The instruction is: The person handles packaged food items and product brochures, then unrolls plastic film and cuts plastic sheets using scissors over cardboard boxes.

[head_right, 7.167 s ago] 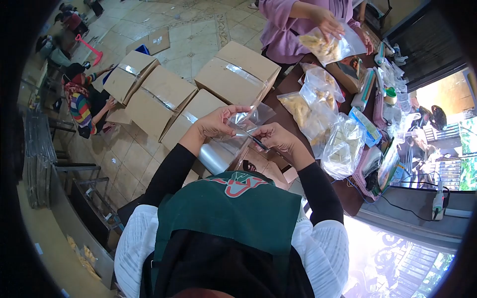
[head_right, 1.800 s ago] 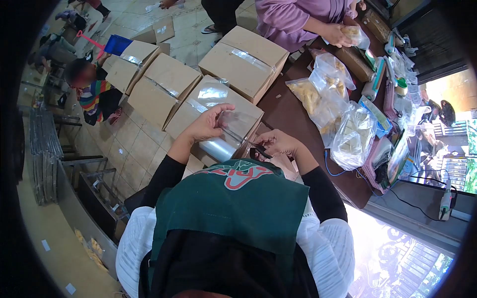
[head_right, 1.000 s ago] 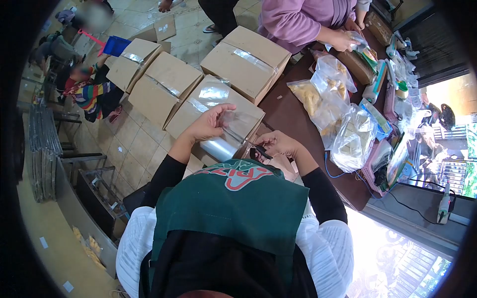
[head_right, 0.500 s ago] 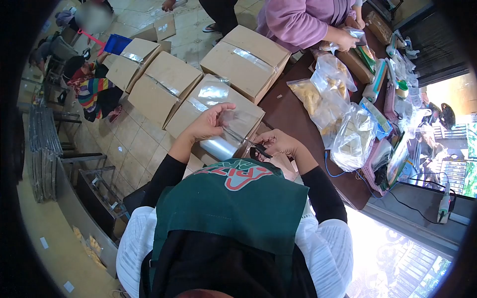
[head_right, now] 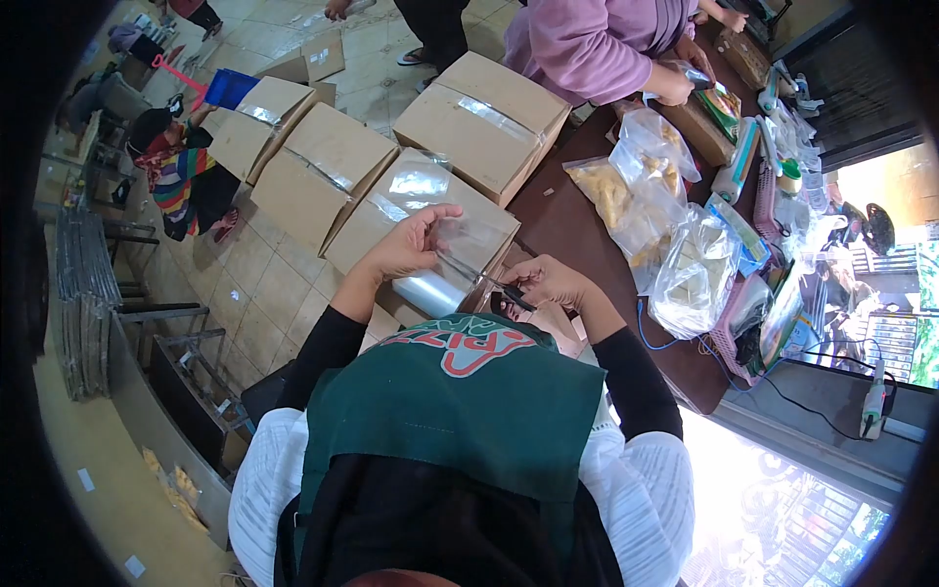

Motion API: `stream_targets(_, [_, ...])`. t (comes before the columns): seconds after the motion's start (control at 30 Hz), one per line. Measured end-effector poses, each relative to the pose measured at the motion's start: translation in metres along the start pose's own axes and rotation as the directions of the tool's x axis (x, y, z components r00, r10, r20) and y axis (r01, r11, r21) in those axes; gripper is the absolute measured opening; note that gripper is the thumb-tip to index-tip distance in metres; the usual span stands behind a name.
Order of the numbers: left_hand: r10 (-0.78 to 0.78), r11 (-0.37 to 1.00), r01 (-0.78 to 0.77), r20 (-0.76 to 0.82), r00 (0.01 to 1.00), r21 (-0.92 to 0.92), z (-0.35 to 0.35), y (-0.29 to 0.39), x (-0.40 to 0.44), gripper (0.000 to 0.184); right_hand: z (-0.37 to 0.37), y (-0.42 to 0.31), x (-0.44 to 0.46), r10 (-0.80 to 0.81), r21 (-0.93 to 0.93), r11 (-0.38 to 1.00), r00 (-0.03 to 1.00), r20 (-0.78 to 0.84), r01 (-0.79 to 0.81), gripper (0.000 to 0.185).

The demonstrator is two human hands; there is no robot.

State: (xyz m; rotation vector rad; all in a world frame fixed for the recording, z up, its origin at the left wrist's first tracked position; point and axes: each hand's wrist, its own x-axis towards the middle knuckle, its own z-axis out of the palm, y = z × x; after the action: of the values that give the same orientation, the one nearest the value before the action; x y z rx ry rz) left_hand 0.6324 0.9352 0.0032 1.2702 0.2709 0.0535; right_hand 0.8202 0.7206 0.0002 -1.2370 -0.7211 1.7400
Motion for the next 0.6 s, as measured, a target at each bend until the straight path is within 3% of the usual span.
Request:
stream_targets(0.3, [0.012, 0.999, -0.013, 0.017, 1.000, 0.045, -0.001, 0.001, 0.001, 0.072, -0.002, 0.000, 0.000, 0.034, -0.088, 0.996, 0.999, -0.002, -0.034, 0.040])
stream_targets(0.6, [0.005, 1.000, -0.005, 0.031, 0.999, 0.024, -0.001, 0.001, -0.001, 0.072, 0.000, -0.003, 0.011, 0.032, -0.053, 0.998, 0.999, -0.002, -0.032, 0.041])
